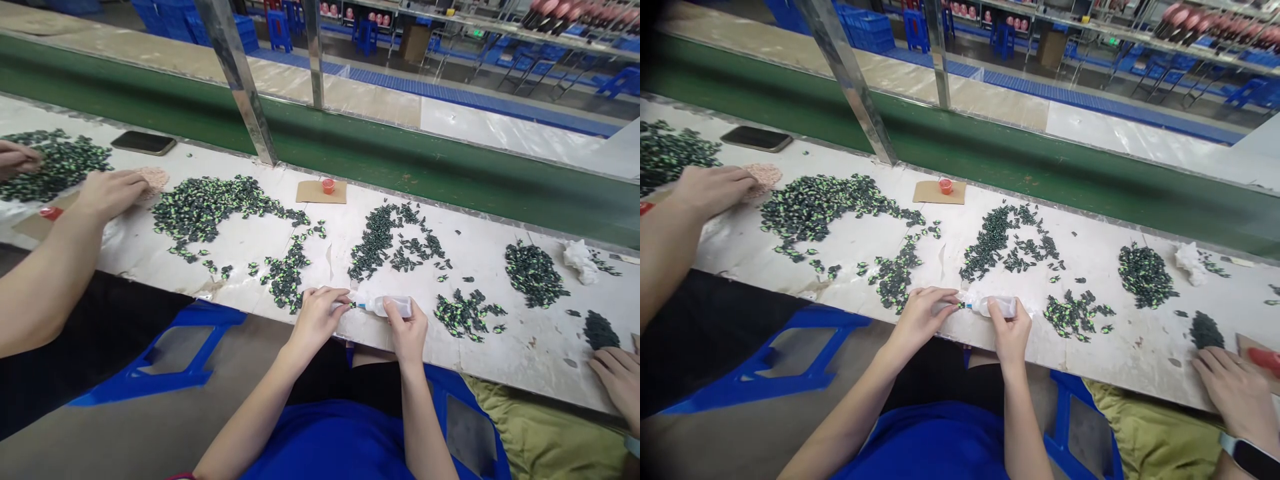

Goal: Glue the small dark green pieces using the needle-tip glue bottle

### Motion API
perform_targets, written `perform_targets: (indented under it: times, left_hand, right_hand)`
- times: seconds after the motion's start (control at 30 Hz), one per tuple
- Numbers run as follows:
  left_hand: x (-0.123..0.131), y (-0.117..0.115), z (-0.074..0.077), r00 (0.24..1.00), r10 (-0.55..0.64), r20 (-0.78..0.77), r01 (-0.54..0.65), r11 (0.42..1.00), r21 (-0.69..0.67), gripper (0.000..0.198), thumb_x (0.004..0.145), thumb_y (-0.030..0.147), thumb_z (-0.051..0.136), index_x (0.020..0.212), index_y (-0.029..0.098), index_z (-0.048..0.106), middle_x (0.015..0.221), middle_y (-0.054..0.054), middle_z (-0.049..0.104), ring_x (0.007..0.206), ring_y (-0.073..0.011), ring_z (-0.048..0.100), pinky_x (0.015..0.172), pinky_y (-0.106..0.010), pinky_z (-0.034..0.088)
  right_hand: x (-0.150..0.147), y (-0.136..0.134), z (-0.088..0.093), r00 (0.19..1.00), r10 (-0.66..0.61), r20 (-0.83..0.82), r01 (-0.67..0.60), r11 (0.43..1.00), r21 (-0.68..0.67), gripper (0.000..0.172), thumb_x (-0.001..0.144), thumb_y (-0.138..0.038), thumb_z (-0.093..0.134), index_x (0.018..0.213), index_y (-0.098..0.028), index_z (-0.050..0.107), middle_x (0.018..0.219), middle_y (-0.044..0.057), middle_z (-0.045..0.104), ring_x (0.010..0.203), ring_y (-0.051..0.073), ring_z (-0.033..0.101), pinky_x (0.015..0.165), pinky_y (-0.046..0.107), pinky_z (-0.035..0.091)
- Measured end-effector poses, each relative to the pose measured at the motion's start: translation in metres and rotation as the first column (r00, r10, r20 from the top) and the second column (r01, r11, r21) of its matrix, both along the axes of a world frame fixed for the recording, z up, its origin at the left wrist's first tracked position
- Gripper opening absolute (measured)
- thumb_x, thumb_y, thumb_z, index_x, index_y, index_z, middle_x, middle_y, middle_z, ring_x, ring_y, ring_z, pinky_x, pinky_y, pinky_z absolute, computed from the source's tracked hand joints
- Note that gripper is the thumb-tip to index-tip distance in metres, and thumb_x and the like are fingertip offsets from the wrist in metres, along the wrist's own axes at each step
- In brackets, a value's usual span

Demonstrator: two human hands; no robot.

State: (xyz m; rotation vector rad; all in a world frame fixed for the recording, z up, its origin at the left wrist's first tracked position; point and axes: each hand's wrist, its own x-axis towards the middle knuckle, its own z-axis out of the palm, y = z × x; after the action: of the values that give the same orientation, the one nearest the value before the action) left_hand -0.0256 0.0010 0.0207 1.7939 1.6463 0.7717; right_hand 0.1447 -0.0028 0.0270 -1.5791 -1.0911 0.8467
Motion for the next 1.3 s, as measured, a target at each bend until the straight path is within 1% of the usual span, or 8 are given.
perform_targets:
  times: [0.17,0.43,0.67,0.87,1.03,1.1,1.2,1.3]
  left_hand:
    - [0.000,0.000,0.000,1.000,-0.002,0.009,0.002,1.000,-0.009,0.023,0.078,0.012,0.069,0.098,0.021,0.067,0.089,-0.003,0.077,0.095,-0.0230,0.068,0.091,-0.043,0.040]
    - [0.001,-0.001,0.007,1.000,0.013,-0.004,-0.013,0.999,-0.048,0.019,0.078,0.013,0.068,0.096,0.022,0.068,0.088,-0.001,0.077,0.096,-0.0219,0.068,0.092,-0.041,0.039]
    - [0.001,-0.002,0.002,1.000,0.013,0.015,-0.013,1.000,-0.021,0.019,0.079,0.014,0.068,0.097,0.022,0.067,0.089,-0.001,0.077,0.096,-0.0213,0.068,0.091,-0.040,0.038]
    - [0.003,-0.002,0.001,1.000,0.021,0.022,-0.020,1.000,-0.006,0.019,0.079,0.013,0.067,0.095,0.022,0.067,0.088,-0.001,0.077,0.095,-0.0212,0.068,0.091,-0.041,0.038]
    - [0.002,-0.001,-0.002,0.999,0.016,0.029,-0.016,1.000,-0.008,0.019,0.078,0.012,0.067,0.093,0.022,0.068,0.087,-0.002,0.077,0.092,-0.0227,0.069,0.091,-0.044,0.037]
    - [0.002,-0.001,-0.003,0.999,0.003,0.040,-0.002,1.000,-0.020,0.020,0.079,0.012,0.066,0.095,0.022,0.068,0.087,-0.003,0.077,0.094,-0.0233,0.067,0.092,-0.044,0.037]
    - [0.002,-0.002,-0.001,0.998,-0.044,0.043,0.045,0.999,-0.020,0.022,0.081,0.010,0.061,0.098,0.023,0.067,0.091,-0.003,0.076,0.097,-0.0226,0.065,0.091,-0.043,0.037]
    - [0.004,-0.005,0.001,0.996,-0.087,0.007,0.087,0.996,0.008,0.022,0.082,0.009,0.059,0.095,0.024,0.068,0.094,-0.003,0.074,0.096,-0.0221,0.062,0.091,-0.043,0.037]
  right_hand:
    - [0.000,0.000,0.000,1.000,0.002,0.013,-0.002,1.000,-0.003,0.035,0.067,-0.048,0.066,0.056,-0.020,0.049,0.049,-0.005,0.048,0.049,0.011,0.041,0.048,0.024,0.037]
    - [0.000,-0.001,-0.003,1.000,-0.021,0.004,0.021,1.000,0.018,0.035,0.069,-0.047,0.066,0.057,-0.020,0.049,0.050,-0.005,0.046,0.049,0.011,0.040,0.048,0.023,0.037]
    - [0.002,-0.001,-0.004,1.000,-0.009,-0.018,0.010,1.000,0.019,0.035,0.068,-0.048,0.067,0.057,-0.020,0.049,0.050,-0.005,0.046,0.049,0.011,0.040,0.047,0.023,0.036]
    - [0.003,0.000,-0.003,1.000,-0.001,-0.017,0.001,1.000,-0.004,0.035,0.068,-0.047,0.067,0.056,-0.020,0.048,0.050,-0.005,0.045,0.049,0.011,0.039,0.047,0.024,0.036]
    - [0.005,-0.002,-0.007,0.999,-0.030,-0.039,0.031,0.999,0.022,0.034,0.068,-0.046,0.068,0.056,-0.020,0.048,0.049,-0.006,0.045,0.048,0.011,0.040,0.046,0.023,0.036]
    - [0.008,-0.003,-0.010,0.995,-0.062,-0.083,0.066,0.997,0.044,0.034,0.068,-0.047,0.069,0.059,-0.019,0.051,0.050,-0.005,0.048,0.048,0.011,0.043,0.045,0.023,0.038]
    - [0.013,-0.003,-0.014,0.981,-0.092,-0.173,0.109,0.990,0.095,0.033,0.071,-0.048,0.067,0.068,-0.017,0.056,0.058,-0.001,0.056,0.052,0.013,0.051,0.048,0.025,0.044]
    - [0.009,0.001,-0.010,0.988,-0.011,-0.152,0.033,0.989,0.145,0.030,0.069,-0.044,0.071,0.077,-0.018,0.057,0.065,0.001,0.062,0.060,0.017,0.060,0.056,0.028,0.050]
